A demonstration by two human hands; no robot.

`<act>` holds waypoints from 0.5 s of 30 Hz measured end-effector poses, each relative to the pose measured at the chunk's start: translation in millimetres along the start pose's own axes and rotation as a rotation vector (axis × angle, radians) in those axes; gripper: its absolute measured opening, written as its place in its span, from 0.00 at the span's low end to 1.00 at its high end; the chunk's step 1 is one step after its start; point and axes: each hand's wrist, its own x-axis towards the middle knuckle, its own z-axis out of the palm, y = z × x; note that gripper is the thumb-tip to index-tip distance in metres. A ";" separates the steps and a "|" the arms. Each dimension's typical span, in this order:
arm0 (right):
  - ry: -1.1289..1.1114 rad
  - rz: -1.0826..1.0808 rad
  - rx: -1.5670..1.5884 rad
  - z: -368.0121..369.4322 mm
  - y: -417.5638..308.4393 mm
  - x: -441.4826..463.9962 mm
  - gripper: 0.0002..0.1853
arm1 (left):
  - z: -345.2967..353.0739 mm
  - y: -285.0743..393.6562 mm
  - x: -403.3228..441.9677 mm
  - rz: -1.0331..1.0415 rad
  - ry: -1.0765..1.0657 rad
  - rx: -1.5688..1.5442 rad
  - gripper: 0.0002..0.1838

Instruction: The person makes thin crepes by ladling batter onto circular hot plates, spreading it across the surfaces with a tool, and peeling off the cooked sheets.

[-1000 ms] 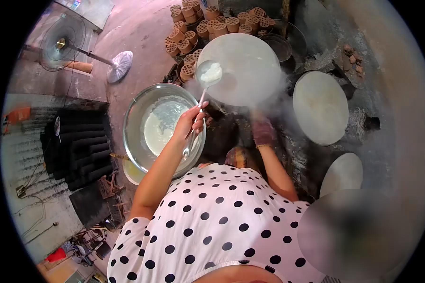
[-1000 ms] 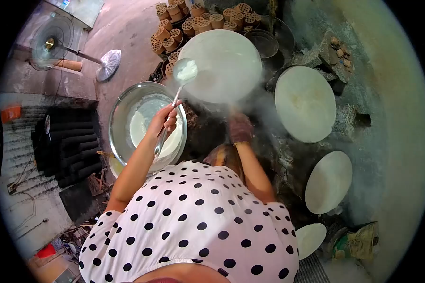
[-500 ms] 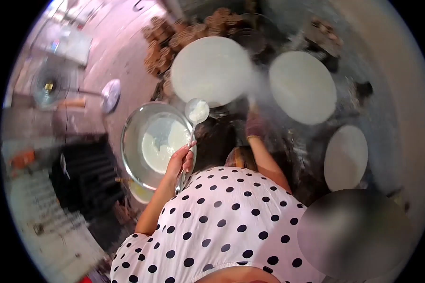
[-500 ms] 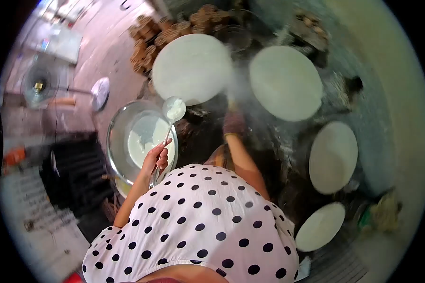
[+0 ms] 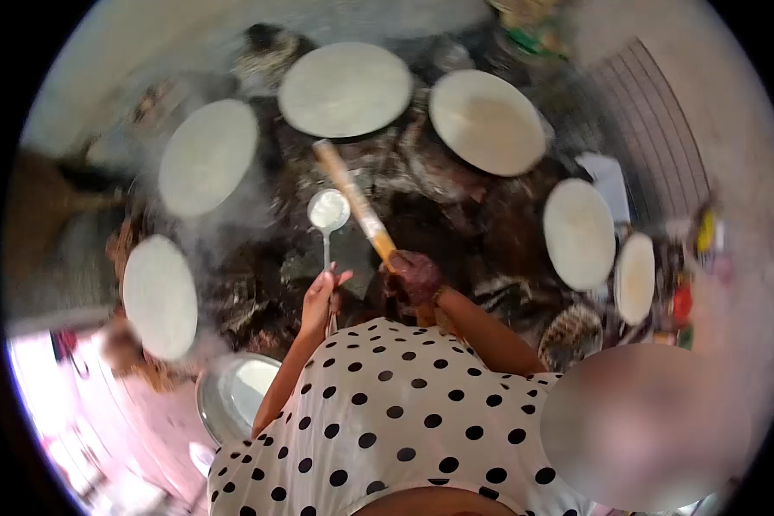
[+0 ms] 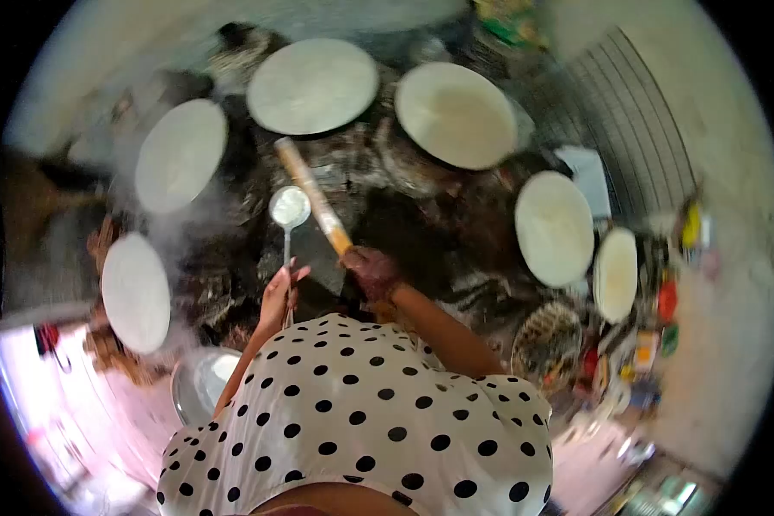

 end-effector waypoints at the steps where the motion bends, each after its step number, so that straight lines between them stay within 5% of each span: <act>1: 0.040 -0.078 -0.006 -7.8 19.9 3.5 0.22 | 24.1 -5.6 21.8 -0.047 -0.072 -0.012 0.25; 4: -0.212 -0.310 -0.612 -45.3 12.0 -37.3 0.22 | 106.2 5.8 15.5 -0.137 -0.199 0.246 0.27; 5: -0.193 -0.109 -0.487 -58.2 -18.2 -70.0 0.19 | 131.8 14.5 2.8 -0.084 -0.254 0.211 0.29; 7: -0.151 -0.129 -0.508 -114.1 -15.1 -86.0 0.19 | 161.8 7.4 2.5 -0.080 -0.286 0.116 0.29; 9: 0.120 -0.452 -0.370 -233.5 92.3 -46.8 0.25 | 198.5 -12.0 23.8 -0.142 -0.287 0.082 0.26; 12: 0.944 -0.272 -1.541 -412.5 145.3 -84.1 0.18 | 241.2 -44.2 51.5 -0.328 -0.301 -0.228 0.20; 13: 0.821 0.141 -1.533 -480.3 150.0 -95.3 0.20 | 261.4 -54.3 53.7 -0.340 -0.296 -0.220 0.20; 14: 1.103 0.080 -0.926 -498.4 119.1 -128.4 0.22 | 273.0 -60.2 53.6 -0.361 -0.272 -0.254 0.21; 15: 1.197 0.039 -0.774 -542.9 131.0 -133.6 0.25 | 286.6 -68.2 54.8 -0.382 -0.236 -0.280 0.21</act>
